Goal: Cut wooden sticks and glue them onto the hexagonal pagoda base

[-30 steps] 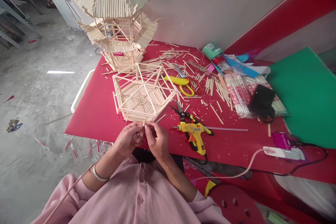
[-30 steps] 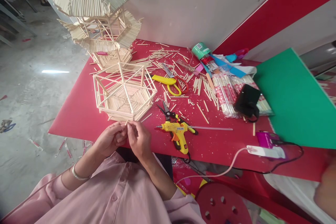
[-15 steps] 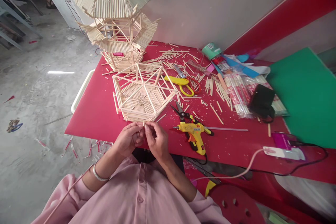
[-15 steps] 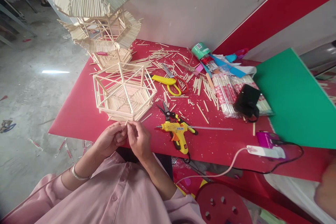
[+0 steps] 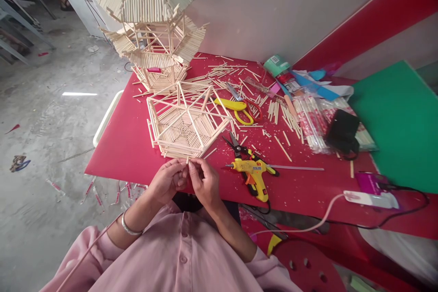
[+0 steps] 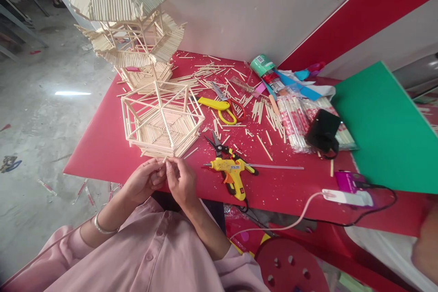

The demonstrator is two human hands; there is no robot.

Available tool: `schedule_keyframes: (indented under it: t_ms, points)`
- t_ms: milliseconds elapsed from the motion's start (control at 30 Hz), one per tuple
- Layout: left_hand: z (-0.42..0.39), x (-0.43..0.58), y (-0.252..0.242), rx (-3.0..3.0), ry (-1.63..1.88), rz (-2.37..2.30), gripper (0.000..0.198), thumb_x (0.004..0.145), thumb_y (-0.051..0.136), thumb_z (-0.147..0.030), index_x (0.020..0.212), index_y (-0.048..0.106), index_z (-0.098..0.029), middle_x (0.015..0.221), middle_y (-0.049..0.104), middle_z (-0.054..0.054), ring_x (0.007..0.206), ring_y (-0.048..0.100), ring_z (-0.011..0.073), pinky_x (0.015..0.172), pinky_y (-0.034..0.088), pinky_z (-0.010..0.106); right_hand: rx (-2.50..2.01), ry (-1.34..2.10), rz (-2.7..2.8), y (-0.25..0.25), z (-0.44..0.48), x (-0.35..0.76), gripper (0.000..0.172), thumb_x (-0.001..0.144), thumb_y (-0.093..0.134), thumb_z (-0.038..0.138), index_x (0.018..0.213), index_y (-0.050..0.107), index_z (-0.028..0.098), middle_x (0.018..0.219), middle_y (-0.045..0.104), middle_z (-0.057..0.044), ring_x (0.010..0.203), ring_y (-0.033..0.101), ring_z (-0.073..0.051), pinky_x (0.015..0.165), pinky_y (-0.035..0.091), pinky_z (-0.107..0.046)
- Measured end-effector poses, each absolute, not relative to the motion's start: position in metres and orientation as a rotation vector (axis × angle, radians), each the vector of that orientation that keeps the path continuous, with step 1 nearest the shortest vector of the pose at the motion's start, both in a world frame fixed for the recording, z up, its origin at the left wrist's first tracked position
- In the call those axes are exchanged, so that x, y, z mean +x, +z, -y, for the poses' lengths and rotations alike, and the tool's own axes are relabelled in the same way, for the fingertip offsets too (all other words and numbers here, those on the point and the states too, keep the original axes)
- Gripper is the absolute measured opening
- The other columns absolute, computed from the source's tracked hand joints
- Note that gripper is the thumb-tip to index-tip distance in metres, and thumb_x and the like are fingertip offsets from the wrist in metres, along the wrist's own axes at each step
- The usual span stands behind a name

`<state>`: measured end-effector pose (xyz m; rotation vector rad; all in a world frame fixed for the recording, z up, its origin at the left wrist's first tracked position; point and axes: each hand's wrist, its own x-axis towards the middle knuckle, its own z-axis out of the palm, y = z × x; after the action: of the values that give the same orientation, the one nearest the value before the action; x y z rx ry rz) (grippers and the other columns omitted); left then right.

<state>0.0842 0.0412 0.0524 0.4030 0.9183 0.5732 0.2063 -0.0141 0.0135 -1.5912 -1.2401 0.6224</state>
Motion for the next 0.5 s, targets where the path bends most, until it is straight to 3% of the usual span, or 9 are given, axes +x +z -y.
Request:
schedule_keyframes:
  t_ms: [500]
  points:
    - [-0.0409, 0.0850, 0.0525, 0.406, 0.584, -0.935, 0.029, 0.070, 0.080, -0.033, 0.072, 0.057, -0.015, 0.052, 0.051, -0.005, 0.039, 0.038, 0.0048, 0.039, 0.026, 0.018, -1.589, 0.623, 1.241, 0.0121, 0.0147, 0.2065, 0.017, 0.099, 0.055, 0.035, 0.103, 0.066, 0.023, 0.089, 0.076, -0.004, 0.080, 0.073, -0.018, 0.074, 0.059, -0.029]
